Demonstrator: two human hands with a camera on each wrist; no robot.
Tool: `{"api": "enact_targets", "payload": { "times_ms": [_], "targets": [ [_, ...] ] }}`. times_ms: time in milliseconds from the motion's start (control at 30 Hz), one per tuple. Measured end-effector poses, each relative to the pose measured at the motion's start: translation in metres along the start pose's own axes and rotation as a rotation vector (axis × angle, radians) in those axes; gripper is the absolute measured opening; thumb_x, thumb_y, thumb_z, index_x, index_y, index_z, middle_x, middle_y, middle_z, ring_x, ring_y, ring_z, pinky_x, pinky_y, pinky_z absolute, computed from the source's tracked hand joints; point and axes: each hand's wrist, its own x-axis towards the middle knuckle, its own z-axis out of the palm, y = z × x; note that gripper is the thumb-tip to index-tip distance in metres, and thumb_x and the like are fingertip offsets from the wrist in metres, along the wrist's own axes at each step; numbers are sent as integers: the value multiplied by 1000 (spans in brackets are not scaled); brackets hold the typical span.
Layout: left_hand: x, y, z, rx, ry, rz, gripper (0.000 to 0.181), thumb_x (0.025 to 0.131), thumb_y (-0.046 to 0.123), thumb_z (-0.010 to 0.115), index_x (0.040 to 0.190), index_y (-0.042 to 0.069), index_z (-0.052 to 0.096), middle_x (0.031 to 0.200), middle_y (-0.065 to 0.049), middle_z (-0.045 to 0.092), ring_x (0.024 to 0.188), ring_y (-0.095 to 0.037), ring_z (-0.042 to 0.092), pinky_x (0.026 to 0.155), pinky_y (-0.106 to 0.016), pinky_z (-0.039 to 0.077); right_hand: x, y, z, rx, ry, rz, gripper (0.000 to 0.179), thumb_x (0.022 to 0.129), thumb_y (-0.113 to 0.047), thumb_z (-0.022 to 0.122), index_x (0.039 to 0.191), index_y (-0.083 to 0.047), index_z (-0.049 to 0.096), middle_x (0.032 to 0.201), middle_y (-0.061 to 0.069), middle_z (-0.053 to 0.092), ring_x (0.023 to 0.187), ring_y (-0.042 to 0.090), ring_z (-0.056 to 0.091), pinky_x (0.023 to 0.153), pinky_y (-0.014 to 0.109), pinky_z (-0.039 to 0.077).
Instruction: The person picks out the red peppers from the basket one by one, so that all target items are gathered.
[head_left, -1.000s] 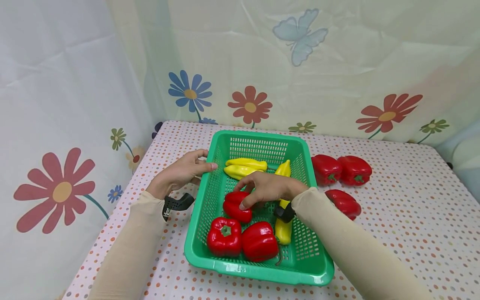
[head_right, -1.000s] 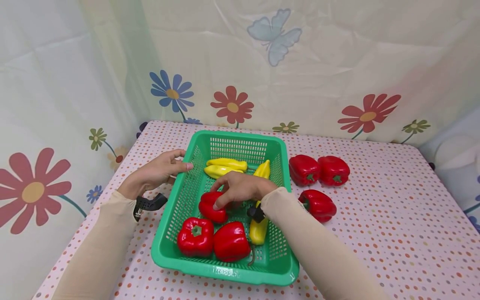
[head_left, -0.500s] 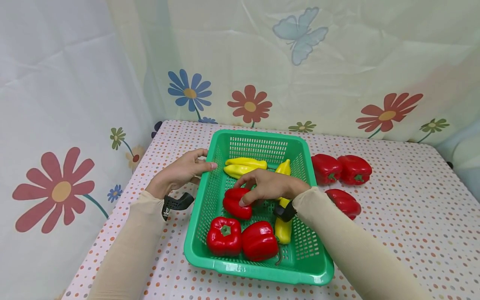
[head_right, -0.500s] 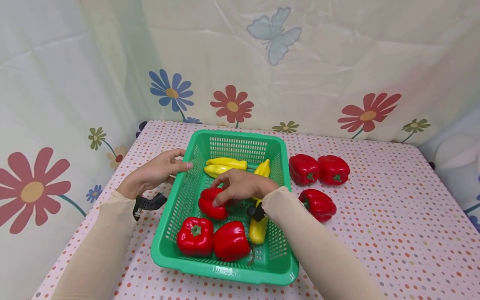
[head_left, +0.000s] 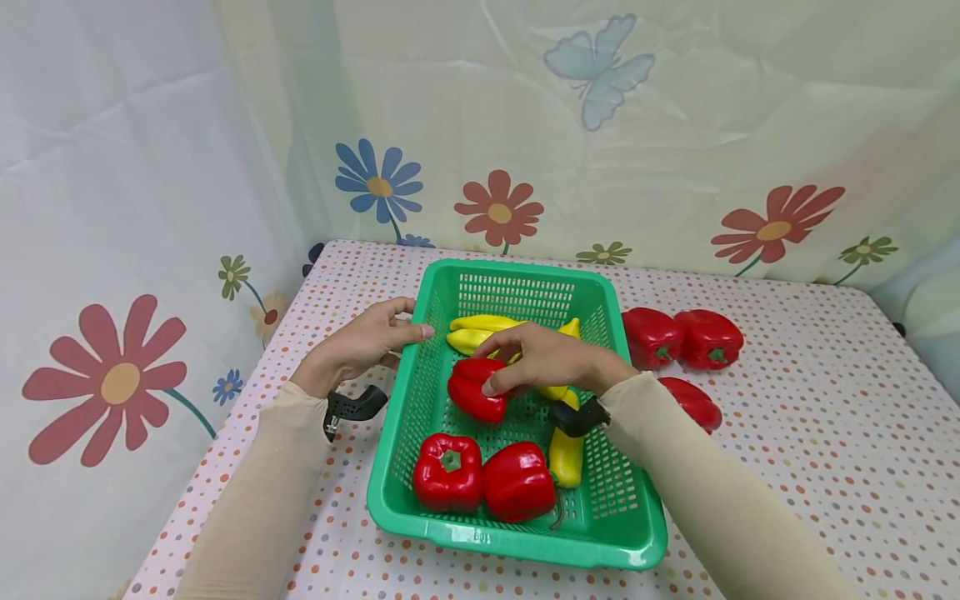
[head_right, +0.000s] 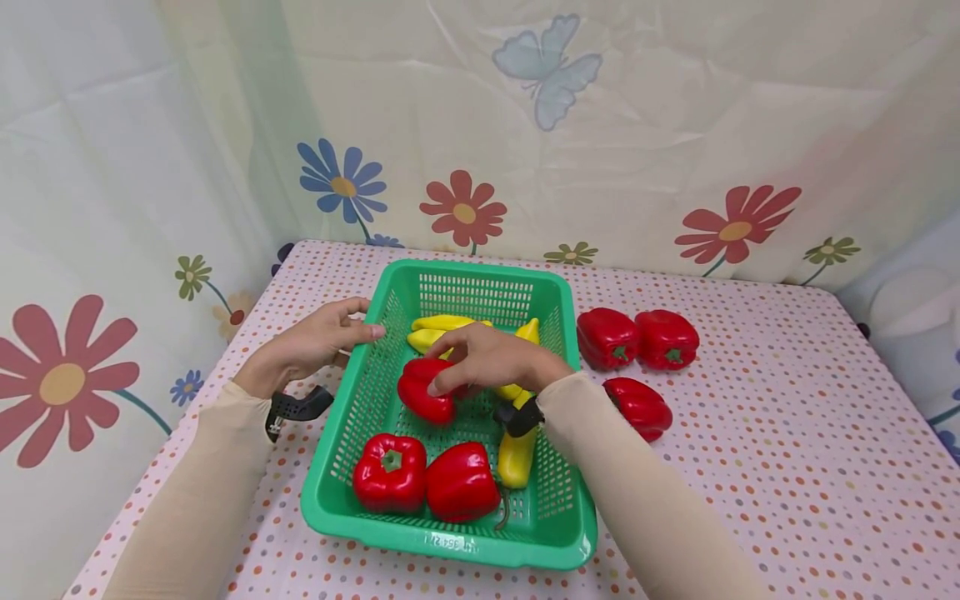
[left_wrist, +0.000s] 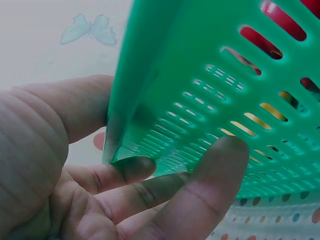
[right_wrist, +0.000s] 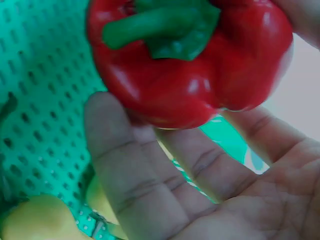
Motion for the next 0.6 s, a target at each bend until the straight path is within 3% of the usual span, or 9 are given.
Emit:
{"api": "enact_targets", "payload": {
  "times_ms": [600],
  "targets": [
    [1,2,4,10,39,-6,42,105,14,61,139,-4,45,117,-31,71,83,-26,77,79,-50,66,-34,-3,-21,0,103,-4,59,90,-26,80,142,-7,59,129,14,65,115,33,63,91,51,63]
  ]
}}
